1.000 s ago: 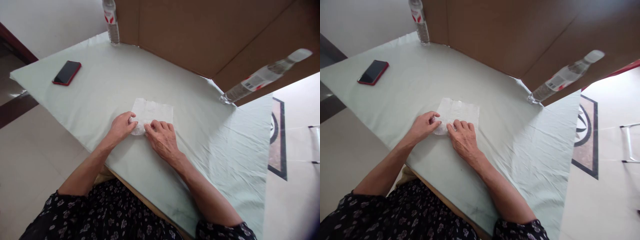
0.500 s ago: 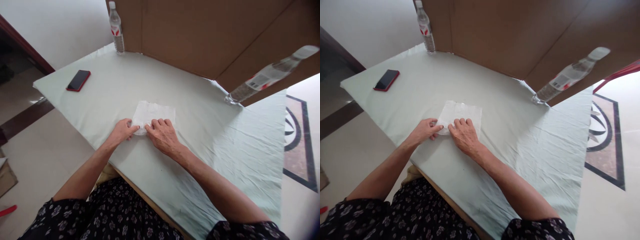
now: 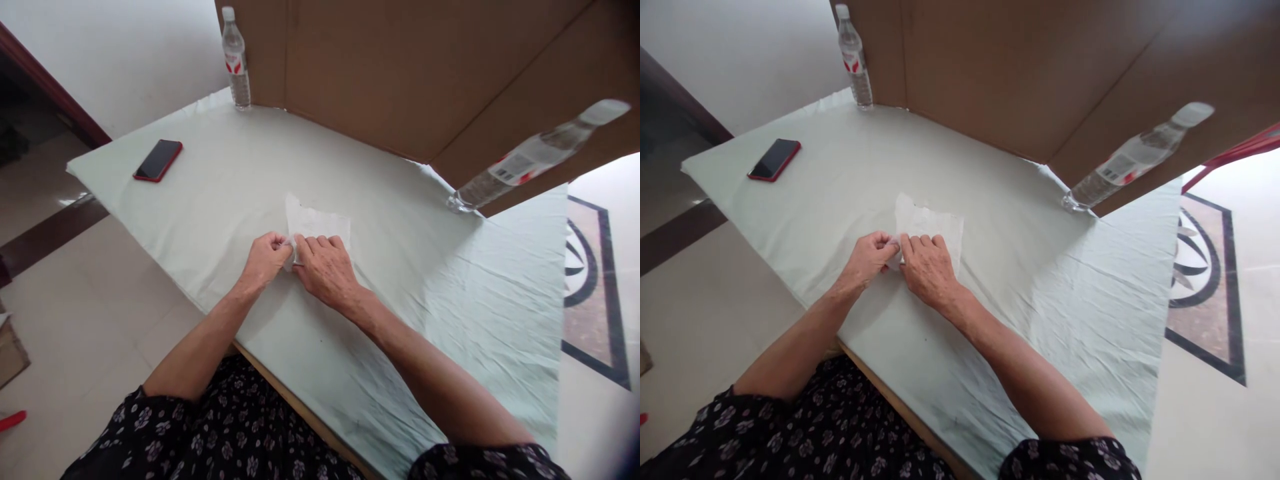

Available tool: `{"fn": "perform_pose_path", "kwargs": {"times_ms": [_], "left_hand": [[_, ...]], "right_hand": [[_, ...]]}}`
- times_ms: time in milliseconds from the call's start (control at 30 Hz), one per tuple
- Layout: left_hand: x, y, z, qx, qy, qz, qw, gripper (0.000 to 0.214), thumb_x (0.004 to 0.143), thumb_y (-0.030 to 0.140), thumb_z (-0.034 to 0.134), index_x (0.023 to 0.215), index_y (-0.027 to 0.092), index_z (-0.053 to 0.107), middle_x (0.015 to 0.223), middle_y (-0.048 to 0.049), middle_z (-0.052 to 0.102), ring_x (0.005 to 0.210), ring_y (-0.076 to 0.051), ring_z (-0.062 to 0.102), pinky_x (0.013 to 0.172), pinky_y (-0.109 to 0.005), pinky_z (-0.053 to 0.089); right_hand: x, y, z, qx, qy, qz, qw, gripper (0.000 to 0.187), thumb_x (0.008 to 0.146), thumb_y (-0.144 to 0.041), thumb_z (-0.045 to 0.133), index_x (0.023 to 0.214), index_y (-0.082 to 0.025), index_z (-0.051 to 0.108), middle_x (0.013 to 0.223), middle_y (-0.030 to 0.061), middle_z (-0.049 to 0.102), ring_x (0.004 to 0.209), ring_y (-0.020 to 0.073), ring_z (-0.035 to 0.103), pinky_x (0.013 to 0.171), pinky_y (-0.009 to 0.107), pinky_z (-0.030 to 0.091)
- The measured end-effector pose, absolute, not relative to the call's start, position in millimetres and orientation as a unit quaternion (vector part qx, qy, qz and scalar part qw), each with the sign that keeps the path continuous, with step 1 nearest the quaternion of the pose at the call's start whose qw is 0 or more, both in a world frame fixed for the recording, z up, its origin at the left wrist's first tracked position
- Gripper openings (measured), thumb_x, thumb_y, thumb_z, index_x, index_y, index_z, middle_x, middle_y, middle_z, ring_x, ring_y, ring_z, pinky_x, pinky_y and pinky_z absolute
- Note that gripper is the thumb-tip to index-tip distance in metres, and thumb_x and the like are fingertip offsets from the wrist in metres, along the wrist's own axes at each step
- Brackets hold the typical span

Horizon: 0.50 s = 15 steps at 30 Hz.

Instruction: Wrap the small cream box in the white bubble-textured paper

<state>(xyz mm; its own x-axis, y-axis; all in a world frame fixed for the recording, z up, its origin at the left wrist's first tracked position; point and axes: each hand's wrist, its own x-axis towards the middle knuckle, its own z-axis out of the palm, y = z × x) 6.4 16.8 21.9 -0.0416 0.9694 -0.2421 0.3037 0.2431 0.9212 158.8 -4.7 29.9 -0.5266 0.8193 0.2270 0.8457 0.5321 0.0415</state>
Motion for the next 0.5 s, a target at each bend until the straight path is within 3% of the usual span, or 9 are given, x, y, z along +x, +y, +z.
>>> {"fn": "perform_pose_path", "kwargs": {"times_ms": [233, 400, 500], "left_hand": [[11, 11, 38, 0.609, 0.571, 0.301, 0.461, 0.015, 0.075, 0.023, 0.057, 0.081, 0.016, 0.068, 0.075, -0.0013, 0.068, 0.071, -0.015, 0.06, 0.069, -0.029, 0.047], [-2, 11, 49, 0.741, 0.476, 0.215, 0.422, 0.022, 0.076, 0.014, 0.046, 0.079, 0.017, 0.067, 0.073, 0.0008, 0.061, 0.067, -0.014, 0.053, 0.061, -0.028, 0.04], [-3, 12, 45, 0.793, 0.462, 0.196, 0.345, 0.024, 0.081, 0.013, 0.046, 0.083, 0.017, 0.069, 0.078, -0.0019, 0.063, 0.072, -0.016, 0.056, 0.068, -0.031, 0.044]], "right_hand": [[170, -8, 32, -0.493, -0.862, 0.001, 0.122, 0.059, 0.089, -0.021, 0.06, 0.143, -0.003, 0.044, 0.106, 0.0177, 0.076, 0.095, 0.0314, 0.064, 0.086, 0.042, 0.038], [182, -13, 37, -0.475, -0.865, 0.068, 0.149, 0.059, 0.087, -0.018, 0.058, 0.143, -0.01, 0.046, 0.111, 0.0152, 0.076, 0.098, 0.0305, 0.068, 0.093, 0.046, 0.044], [196, -20, 42, -0.467, -0.853, 0.071, 0.224, 0.047, 0.09, -0.021, 0.058, 0.136, -0.017, 0.055, 0.121, 0.0134, 0.074, 0.111, 0.0294, 0.067, 0.098, 0.046, 0.046]]}}
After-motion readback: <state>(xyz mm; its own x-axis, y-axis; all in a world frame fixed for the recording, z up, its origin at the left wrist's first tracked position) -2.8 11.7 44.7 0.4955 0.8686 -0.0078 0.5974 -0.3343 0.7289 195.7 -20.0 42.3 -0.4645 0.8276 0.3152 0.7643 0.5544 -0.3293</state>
